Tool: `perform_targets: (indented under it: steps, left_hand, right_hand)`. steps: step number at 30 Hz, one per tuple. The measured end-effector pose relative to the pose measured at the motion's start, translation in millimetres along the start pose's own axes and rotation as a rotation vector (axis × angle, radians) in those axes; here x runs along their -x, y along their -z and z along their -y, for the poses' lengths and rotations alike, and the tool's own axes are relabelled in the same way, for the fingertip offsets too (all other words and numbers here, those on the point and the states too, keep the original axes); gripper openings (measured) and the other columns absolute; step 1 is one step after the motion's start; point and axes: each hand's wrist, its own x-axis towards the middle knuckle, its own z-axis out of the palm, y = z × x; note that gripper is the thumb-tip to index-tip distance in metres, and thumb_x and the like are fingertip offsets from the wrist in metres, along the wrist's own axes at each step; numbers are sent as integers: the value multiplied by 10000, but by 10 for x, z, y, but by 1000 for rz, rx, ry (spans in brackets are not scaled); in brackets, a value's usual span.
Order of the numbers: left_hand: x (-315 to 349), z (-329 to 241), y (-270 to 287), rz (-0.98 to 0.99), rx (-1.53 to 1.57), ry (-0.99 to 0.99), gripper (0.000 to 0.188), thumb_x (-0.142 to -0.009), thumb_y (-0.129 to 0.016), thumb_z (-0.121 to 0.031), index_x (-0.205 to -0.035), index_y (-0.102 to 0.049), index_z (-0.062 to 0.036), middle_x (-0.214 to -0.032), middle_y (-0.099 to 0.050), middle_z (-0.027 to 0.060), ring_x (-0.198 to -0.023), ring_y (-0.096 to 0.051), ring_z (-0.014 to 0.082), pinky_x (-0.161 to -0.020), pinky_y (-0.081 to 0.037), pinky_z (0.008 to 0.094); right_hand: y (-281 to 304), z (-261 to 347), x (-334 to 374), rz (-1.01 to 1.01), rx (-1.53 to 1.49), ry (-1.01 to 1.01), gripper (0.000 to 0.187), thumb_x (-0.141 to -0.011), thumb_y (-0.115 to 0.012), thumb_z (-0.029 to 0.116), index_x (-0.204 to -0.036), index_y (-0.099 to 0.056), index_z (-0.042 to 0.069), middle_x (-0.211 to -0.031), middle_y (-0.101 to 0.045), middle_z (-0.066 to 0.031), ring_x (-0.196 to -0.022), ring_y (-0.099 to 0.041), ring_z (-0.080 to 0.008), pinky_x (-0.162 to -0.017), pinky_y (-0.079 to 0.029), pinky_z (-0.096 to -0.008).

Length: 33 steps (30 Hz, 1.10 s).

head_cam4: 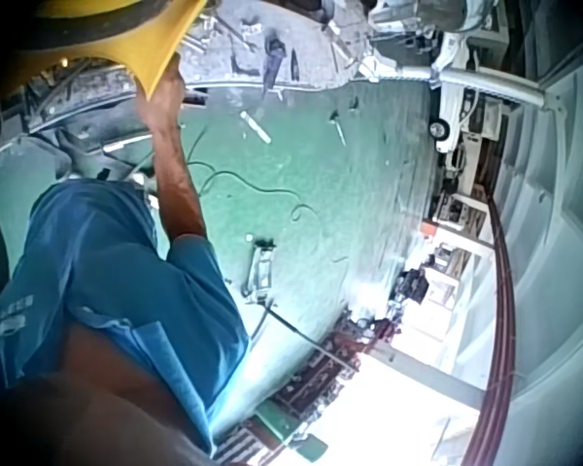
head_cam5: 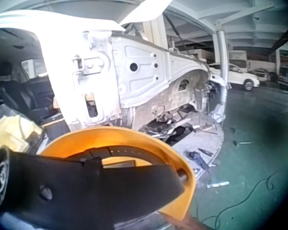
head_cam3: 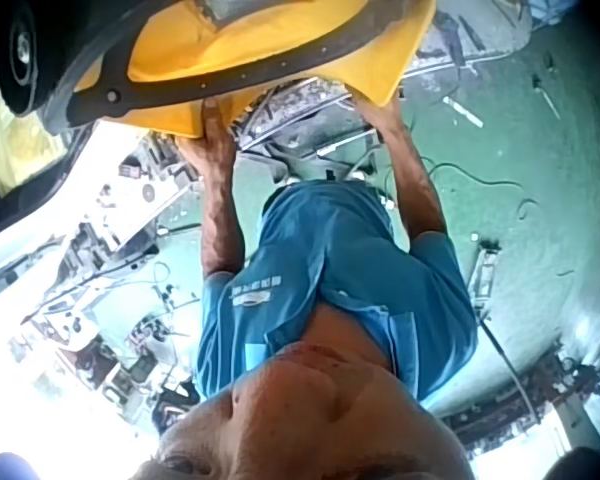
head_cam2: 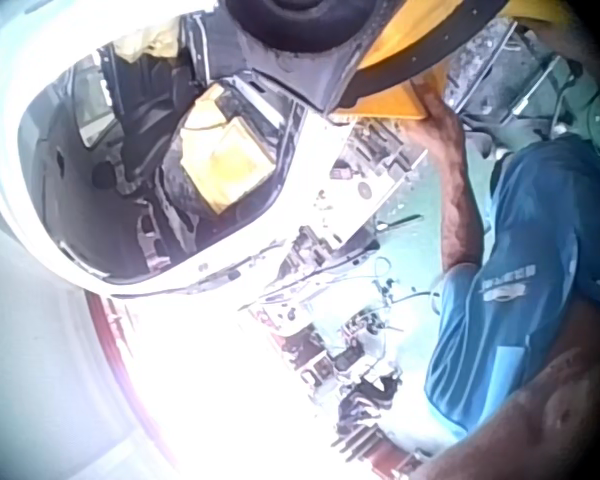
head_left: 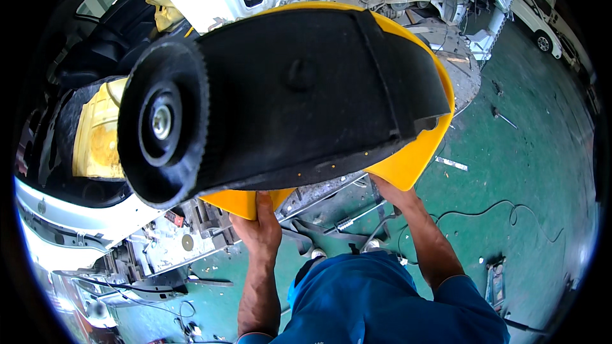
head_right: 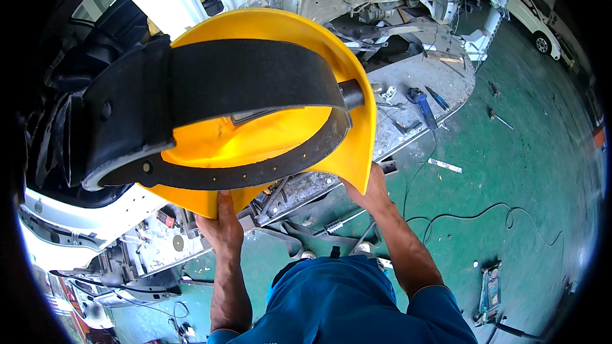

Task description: The person welds a section of a car's frame using a welding torch while holding a yellow welding mask in the other hand. Sparks are visible as the torch is applied to the metal frame.

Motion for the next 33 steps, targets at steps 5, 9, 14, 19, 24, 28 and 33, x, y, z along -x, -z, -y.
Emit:
perform_targets:
  steps: [5, 9, 14, 19, 24, 28, 33]
  left_hand:
    - [-24, -25, -9, 4, 18, -19, 254, -979, -624, -235, -1032, -651, 11, -835, -685, 94, -763, -676, 198, -704, -524, 342]
    - [-29, -2, -5, 24, 20, -13, 251, -985, -619, -228, -1070, -645, 6, -886, -691, 97, -808, -670, 192, -740, -525, 345]
    - [-21, 37, 11, 63, -4, 30, 274, -993, -622, -231, -1137, -635, 2, -968, -702, 97, -896, -666, 178, -810, -524, 343]
    - [-31, 20, -10, 62, 4, 30, 275, -995, -621, -235, -1142, -633, -3, -964, -701, 96, -894, -667, 175, -809, -525, 344]
    - [-40, 22, -17, 69, 22, 33, 278, -995, -623, -238, -1146, -633, -5, -965, -702, 93, -894, -664, 171, -810, -524, 341]
    - [-31, 26, -10, 84, 30, 59, 275, -993, -628, -234, -1143, -637, -3, -965, -703, 91, -894, -660, 169, -811, -521, 336]
    - [-47, 13, -22, 57, 32, 25, 273, -990, -633, -235, -1135, -636, -4, -965, -703, 90, -893, -659, 164, -809, -520, 334]
  right_hand:
    - [-40, -34, -5, -47, -36, 27, 185, -795, -734, 100, -972, -705, 54, -828, -703, -168, -755, -688, -386, -639, -550, -427]
    - [-51, -73, 9, -64, -57, 44, 170, -789, -733, 87, -950, -702, 43, -817, -699, -167, -745, -686, -384, -631, -546, -427]
    - [-31, -22, -3, -71, -100, 24, 154, -795, -725, 84, -941, -702, 43, -816, -700, -169, -753, -687, -389, -636, -549, -425]
    - [-25, -8, -16, -44, -99, -34, 152, -808, -725, 98, -948, -701, 45, -831, -705, -169, -773, -689, -391, -649, -552, -426]
    - [-21, -34, -28, -49, -76, 7, 159, -815, -725, 114, -959, -702, 51, -847, -708, -174, -787, -687, -396, -652, -552, -432]
    - [-13, 7, -23, -30, -71, -38, 159, -817, -721, 112, -963, -702, 53, -850, -708, -175, -794, -684, -408, -657, -552, -439]
    - [-45, -37, -24, -61, -102, -7, 151, -808, -721, 107, -946, -700, 51, -827, -701, -173, -769, -683, -401, -647, -549, -438]
